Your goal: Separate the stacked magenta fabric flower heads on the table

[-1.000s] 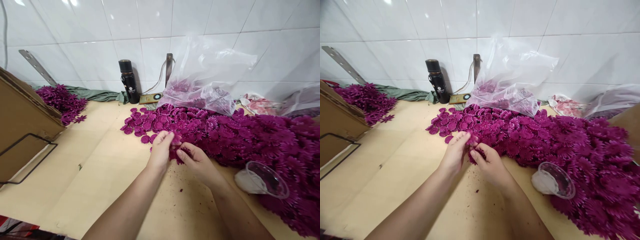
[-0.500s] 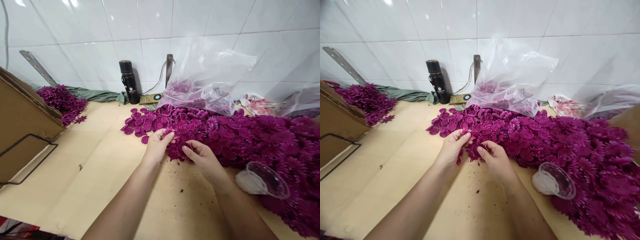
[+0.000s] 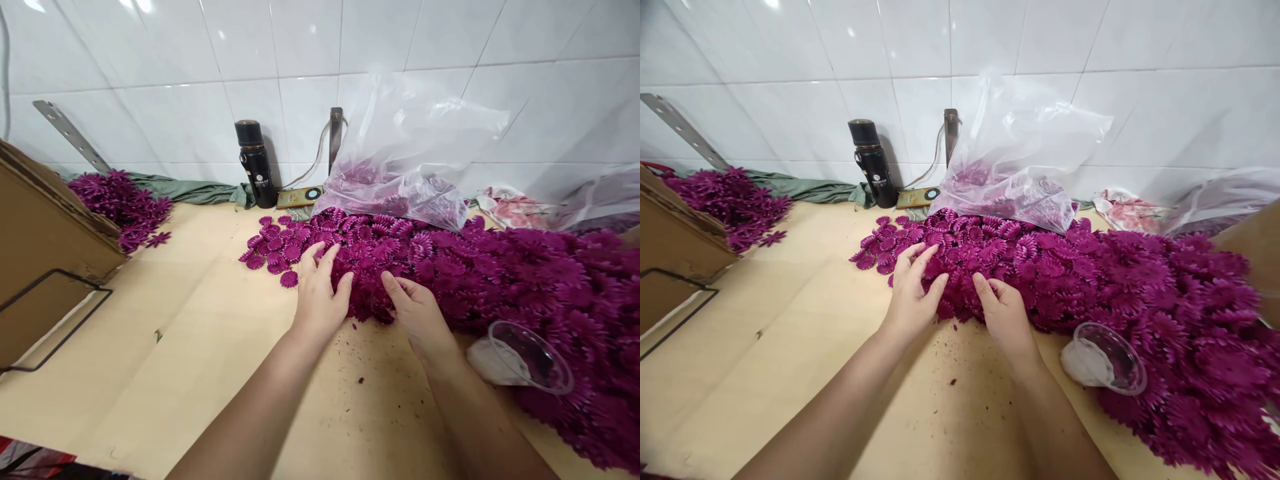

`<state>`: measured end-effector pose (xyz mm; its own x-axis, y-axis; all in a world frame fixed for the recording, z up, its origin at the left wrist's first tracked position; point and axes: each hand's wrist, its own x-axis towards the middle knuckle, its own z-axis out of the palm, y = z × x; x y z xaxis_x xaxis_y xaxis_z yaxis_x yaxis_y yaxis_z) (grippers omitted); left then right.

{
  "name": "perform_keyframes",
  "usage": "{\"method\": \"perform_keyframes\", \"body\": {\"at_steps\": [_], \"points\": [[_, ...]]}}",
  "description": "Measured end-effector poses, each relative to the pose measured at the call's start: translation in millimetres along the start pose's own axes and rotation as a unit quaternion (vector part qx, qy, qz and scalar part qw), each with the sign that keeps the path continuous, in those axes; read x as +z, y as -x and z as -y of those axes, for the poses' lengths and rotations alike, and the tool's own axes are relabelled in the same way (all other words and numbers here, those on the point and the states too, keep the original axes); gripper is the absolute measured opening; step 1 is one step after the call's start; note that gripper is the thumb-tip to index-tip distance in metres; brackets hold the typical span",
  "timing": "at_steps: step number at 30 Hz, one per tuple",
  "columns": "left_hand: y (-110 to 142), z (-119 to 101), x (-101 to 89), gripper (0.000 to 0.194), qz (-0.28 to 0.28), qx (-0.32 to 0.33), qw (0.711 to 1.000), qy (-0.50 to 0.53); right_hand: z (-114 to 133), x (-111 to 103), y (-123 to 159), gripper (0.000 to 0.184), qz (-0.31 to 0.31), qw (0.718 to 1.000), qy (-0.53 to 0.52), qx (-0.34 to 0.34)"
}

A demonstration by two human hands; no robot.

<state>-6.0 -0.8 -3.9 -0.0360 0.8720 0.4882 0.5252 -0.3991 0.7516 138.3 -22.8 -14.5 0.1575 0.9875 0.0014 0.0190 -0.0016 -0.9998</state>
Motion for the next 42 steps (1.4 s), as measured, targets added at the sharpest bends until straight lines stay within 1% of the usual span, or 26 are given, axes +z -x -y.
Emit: {"method": "perform_keyframes", "body": {"at_steps": [2, 4, 7, 8, 9, 10, 11, 12, 15, 16, 17, 18, 19, 21, 23, 25, 26, 28, 31, 33, 35, 37, 39, 42], "points": [[1.2, -5.0, -3.0, 0.028, 0.015, 0.039, 0.999, -0.015, -0.1, 0.6, -0.6, 0.048, -0.002, 1.0, 0.0, 0.004], [3.1, -10.3, -3.5, 0.021, 0.065, 0.056, 0.996, 0.019, 0.2, 1.7, -0.9, 0.049, 0.001, 1.0, 0.008, 0.0], [7.5, -16.0, 1.4, 0.016, 0.156, 0.045, 0.983, 0.088, 2.5, 4.0, -0.4, 0.049, 0.017, 1.0, 0.014, -0.012], [8.6, -16.7, 3.5, 0.014, 0.17, 0.03, 0.979, 0.108, 4.2, 4.9, 0.4, 0.05, 0.024, 0.999, 0.012, -0.019], [8.9, -16.8, 5.0, 0.011, 0.171, 0.009, 0.977, 0.129, 6.4, 6.0, 1.8, 0.05, 0.032, 0.999, 0.01, -0.027], [8.2, -16.1, 5.6, 0.01, 0.163, -0.018, 0.974, 0.156, 9.2, 7.3, 3.8, 0.05, 0.043, 0.998, 0.008, -0.035], [6.2, -14.5, 4.8, 0.01, 0.143, -0.05, 0.971, 0.186, 12.5, 8.5, 6.3, 0.05, 0.062, 0.997, 0.009, -0.04], [3.0, -11.9, 2.6, 0.01, 0.111, -0.086, 0.966, 0.216, 15.9, 9.8, 9.1, 0.05, 0.091, 0.995, 0.015, -0.042], [-11.8, -0.4, -10.0, 0.011, -0.022, -0.191, 0.939, 0.285, 24.6, 12.4, 17.0, 0.05, 0.188, 0.981, 0.032, -0.034], [-16.6, 3.6, -14.2, 0.011, -0.063, -0.221, 0.925, 0.302, 26.1, 12.6, 18.5, 0.05, 0.206, 0.978, 0.032, -0.033], [-20.2, 7.0, -17.3, 0.009, -0.089, -0.234, 0.918, 0.309, 26.8, 12.3, 19.1, 0.049, 0.21, 0.977, 0.028, -0.034], [-22.4, 9.5, -18.7, 0.006, -0.096, -0.233, 0.917, 0.309, 26.6, 11.7, 18.7, 0.047, 0.205, 0.978, 0.02, -0.033], [-22.8, 10.8, -18.2, 0.006, -0.087, -0.221, 0.924, 0.299, 25.9, 10.9, 17.6, 0.044, 0.197, 0.98, 0.009, -0.03], [-18.8, 10.1, -12.6, 0.017, -0.032, -0.172, 0.953, 0.245, 23.1, 8.7, 14.1, 0.04, 0.178, 0.984, -0.021, -0.016], [-11.6, 6.7, -4.8, 0.027, 0.014, -0.118, 0.979, 0.167, 19.7, 6.8, 10.5, 0.039, 0.158, 0.986, -0.052, 0.001], [-5.3, 2.6, 0.3, 0.03, 0.019, -0.066, 0.992, 0.106, 16.2, 5.5, 7.6, 0.039, 0.132, 0.989, -0.07, 0.01], [-3.2, 0.4, 1.1, 0.028, 0.016, -0.043, 0.995, 0.094, 14.6, 5.0, 6.4, 0.038, 0.119, 0.99, -0.074, 0.011], [-0.7, -4.2, -0.1, 0.022, 0.028, -0.001, 0.994, 0.106, 11.8, 4.2, 4.5, 0.038, 0.099, 0.992, -0.079, 0.007], [2.0, -12.2, -3.1, 0.017, 0.078, 0.046, 0.985, 0.146, 9.8, 2.6, 2.3, 0.039, 0.08, 0.994, -0.075, 0.002], [4.5, -16.6, -3.0, 0.014, 0.107, 0.069, 0.98, 0.15, 9.5, 1.7, 1.6, 0.041, 0.068, 0.995, -0.069, -0.002], [6.8, -18.8, -1.2, 0.015, 0.125, 0.073, 0.979, 0.141, 8.7, 1.3, 1.3, 0.042, 0.05, 0.997, -0.057, -0.013], [8.2, -18.7, 1.3, 0.019, 0.136, 0.053, 0.98, 0.133, 6.4, 1.7, 0.9, 0.041, 0.033, 0.998, -0.042, -0.026], [8.5, -17.8, 3.9, 0.019, 0.149, 0.014, 0.978, 0.145, 3.4, 2.4, 0.3, 0.04, 0.03, 0.999, -0.027, -0.028], [8.0, -17.8, 7.3, 0.015, 0.17, -0.069, 0.962, 0.202, 1.7, 3.9, 0.2, 0.045, 0.04, 0.999, -0.01, -0.026]]}}
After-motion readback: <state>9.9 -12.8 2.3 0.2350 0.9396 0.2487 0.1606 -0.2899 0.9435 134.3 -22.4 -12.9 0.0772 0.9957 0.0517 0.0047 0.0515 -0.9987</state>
